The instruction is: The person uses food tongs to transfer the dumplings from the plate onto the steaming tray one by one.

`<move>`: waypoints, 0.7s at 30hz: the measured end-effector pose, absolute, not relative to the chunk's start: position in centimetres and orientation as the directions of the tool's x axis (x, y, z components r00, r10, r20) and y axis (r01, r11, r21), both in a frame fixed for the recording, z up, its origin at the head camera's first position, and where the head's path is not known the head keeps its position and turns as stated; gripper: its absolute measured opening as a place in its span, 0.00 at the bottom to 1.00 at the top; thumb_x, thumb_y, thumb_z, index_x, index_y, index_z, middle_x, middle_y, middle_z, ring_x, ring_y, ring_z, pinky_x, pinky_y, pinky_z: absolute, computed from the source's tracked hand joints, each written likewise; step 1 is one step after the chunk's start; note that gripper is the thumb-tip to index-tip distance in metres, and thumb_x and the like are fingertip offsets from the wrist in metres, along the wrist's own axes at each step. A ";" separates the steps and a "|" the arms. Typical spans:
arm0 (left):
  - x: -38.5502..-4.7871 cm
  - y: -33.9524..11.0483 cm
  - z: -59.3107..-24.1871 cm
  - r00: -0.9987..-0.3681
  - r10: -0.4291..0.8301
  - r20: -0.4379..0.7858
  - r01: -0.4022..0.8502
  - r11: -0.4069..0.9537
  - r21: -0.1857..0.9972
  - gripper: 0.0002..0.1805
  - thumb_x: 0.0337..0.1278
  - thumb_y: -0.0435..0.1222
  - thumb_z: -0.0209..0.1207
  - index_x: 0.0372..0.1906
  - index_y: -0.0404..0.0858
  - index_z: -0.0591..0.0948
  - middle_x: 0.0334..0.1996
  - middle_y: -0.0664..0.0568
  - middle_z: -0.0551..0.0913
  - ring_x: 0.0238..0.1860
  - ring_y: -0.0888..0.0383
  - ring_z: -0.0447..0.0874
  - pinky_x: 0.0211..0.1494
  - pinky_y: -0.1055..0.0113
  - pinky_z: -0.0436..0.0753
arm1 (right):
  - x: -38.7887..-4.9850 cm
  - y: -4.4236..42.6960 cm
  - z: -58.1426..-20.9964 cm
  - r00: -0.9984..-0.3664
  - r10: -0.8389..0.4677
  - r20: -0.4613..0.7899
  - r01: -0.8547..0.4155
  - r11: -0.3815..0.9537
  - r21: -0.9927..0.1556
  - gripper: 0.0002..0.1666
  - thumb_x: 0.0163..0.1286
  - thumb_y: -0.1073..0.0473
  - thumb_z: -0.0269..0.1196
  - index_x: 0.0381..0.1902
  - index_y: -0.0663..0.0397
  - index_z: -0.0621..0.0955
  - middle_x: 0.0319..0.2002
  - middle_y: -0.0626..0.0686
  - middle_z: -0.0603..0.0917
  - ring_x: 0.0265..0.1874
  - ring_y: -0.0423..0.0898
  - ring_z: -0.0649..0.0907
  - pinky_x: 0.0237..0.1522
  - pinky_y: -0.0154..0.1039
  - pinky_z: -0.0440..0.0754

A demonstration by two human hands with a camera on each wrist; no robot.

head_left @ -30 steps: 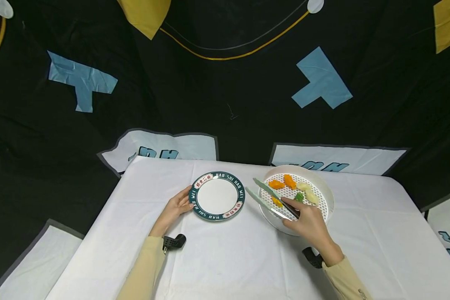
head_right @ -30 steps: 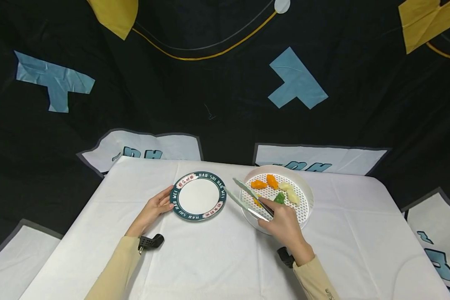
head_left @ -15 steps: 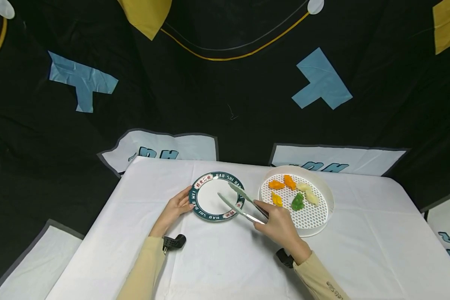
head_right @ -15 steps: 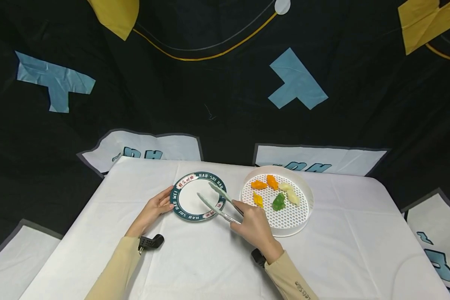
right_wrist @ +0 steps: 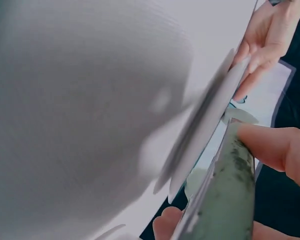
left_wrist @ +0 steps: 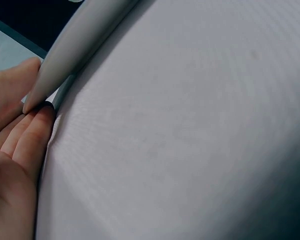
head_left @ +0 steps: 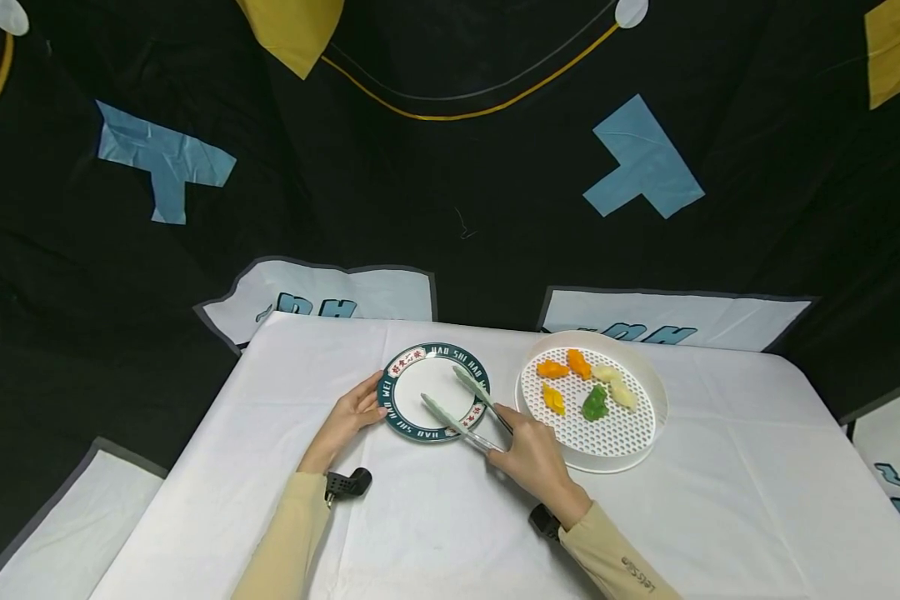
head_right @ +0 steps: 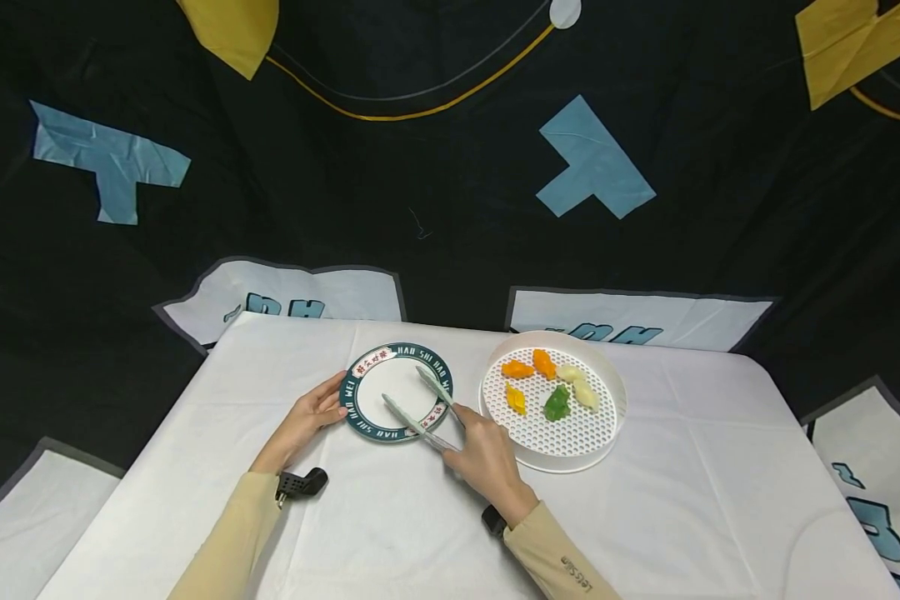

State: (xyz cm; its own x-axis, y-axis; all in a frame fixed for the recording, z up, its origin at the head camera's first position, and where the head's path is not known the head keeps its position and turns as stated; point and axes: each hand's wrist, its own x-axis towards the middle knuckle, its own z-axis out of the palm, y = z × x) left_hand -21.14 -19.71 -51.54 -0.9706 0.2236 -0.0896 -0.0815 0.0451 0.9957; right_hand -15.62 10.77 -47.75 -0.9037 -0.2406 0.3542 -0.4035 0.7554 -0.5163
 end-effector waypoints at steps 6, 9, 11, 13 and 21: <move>-21.1 -19.7 -51.6 -0.970 0.227 -0.087 -0.080 0.038 0.996 0.39 0.60 0.24 0.56 0.74 0.31 0.52 0.71 0.34 0.55 0.70 0.45 0.56 0.65 0.70 0.68 | -15.6 10.6 -48.2 -0.916 -0.226 0.331 -0.377 0.764 -0.523 0.41 0.39 0.63 0.75 0.54 0.71 0.78 0.46 0.66 0.83 0.25 0.47 0.82 0.29 0.41 0.85; -21.2 -19.6 -51.6 -0.969 0.234 -0.080 -0.075 0.029 0.997 0.39 0.60 0.23 0.56 0.74 0.30 0.52 0.71 0.34 0.55 0.70 0.44 0.56 0.65 0.71 0.68 | -15.5 10.7 -48.4 -0.916 -0.229 0.331 -0.378 0.770 -0.514 0.44 0.38 0.60 0.78 0.55 0.73 0.76 0.49 0.67 0.82 0.40 0.56 0.84 0.43 0.48 0.85; -21.3 -19.6 -51.6 -0.968 0.237 -0.077 -0.074 0.025 0.997 0.39 0.60 0.23 0.56 0.74 0.30 0.52 0.71 0.34 0.55 0.70 0.44 0.56 0.65 0.71 0.68 | -15.4 10.7 -48.5 -0.915 -0.229 0.332 -0.379 0.771 -0.512 0.46 0.38 0.59 0.79 0.56 0.74 0.75 0.50 0.68 0.81 0.46 0.59 0.82 0.48 0.49 0.83; -21.3 -19.6 -51.6 -0.968 0.239 -0.076 -0.073 0.023 0.997 0.39 0.60 0.22 0.55 0.74 0.30 0.51 0.71 0.34 0.54 0.70 0.44 0.56 0.65 0.71 0.69 | -15.4 10.7 -48.6 -0.915 -0.228 0.332 -0.378 0.768 -0.517 0.48 0.39 0.58 0.79 0.57 0.75 0.74 0.51 0.69 0.80 0.49 0.60 0.81 0.51 0.49 0.82; -21.2 -19.7 -51.4 -0.972 0.224 -0.075 -0.064 0.057 0.996 0.38 0.62 0.25 0.54 0.74 0.30 0.51 0.71 0.34 0.55 0.70 0.44 0.57 0.65 0.73 0.68 | -15.1 11.0 -48.8 -0.924 -0.243 0.295 -0.371 0.755 -0.541 0.55 0.41 0.52 0.80 0.61 0.77 0.69 0.59 0.71 0.73 0.60 0.64 0.72 0.62 0.52 0.72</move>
